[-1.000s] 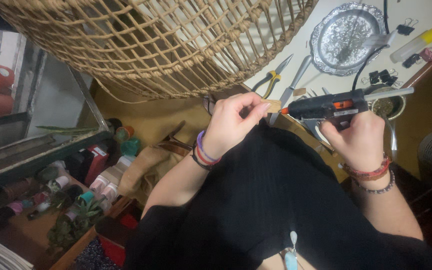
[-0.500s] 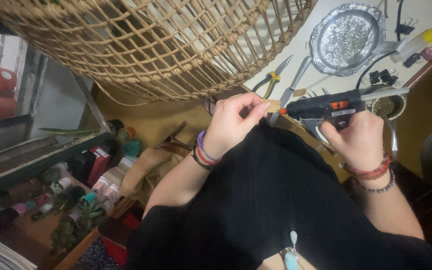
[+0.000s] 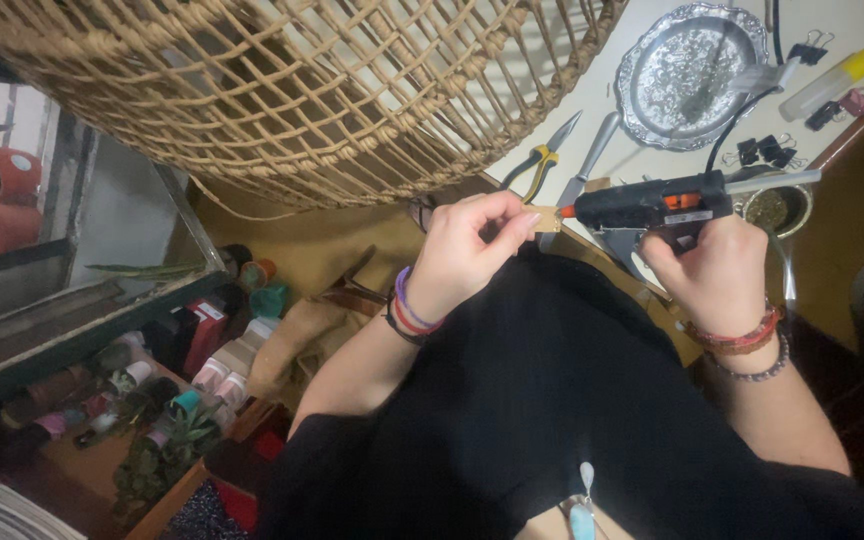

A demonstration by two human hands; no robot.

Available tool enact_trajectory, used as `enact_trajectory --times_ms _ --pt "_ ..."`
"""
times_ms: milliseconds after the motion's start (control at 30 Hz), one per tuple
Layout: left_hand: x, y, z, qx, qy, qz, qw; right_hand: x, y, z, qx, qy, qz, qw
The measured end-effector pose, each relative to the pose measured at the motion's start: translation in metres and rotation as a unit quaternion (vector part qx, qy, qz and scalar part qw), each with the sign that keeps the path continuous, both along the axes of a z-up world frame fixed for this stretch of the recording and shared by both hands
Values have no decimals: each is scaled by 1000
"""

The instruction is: The person repairs a wicker basket by cutting, stapling, and glueing pieces of wicker or cord to the frame using a variety of hand tools.

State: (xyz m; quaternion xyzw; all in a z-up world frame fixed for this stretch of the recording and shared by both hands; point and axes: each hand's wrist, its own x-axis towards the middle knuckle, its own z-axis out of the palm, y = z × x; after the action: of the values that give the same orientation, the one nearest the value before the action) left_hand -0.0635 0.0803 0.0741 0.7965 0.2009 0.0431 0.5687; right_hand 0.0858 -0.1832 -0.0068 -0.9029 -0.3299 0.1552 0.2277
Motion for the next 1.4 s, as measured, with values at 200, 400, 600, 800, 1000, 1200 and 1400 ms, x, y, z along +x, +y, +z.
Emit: enact_trajectory --times_ms 200,400,600,800,1000,1200,1400 --pt "3 -1 2 -14 -6 -4 1000 3 -1 -6 -10 -17 1 1000" --pt "5 -2 2 15 -34 -15 999 4 9 5 -14 -11 -8 1000" --pt "3 1 -15 22 -54 18 998 20 17 -35 -4 -89 9 996" --pt "-9 11 -33 0 -66 73 995 36 53 -107 -57 -196 -16 979" --pt "-53 24 -49 -94 -29 169 981 57 55 -207 -148 -418 -42 895" --pt "-138 73 -67 -133 -1 262 956 12 86 -147 -118 -233 56 964" --pt "-233 156 -83 -190 -25 356 915 -156 243 -14 75 57 306 947"
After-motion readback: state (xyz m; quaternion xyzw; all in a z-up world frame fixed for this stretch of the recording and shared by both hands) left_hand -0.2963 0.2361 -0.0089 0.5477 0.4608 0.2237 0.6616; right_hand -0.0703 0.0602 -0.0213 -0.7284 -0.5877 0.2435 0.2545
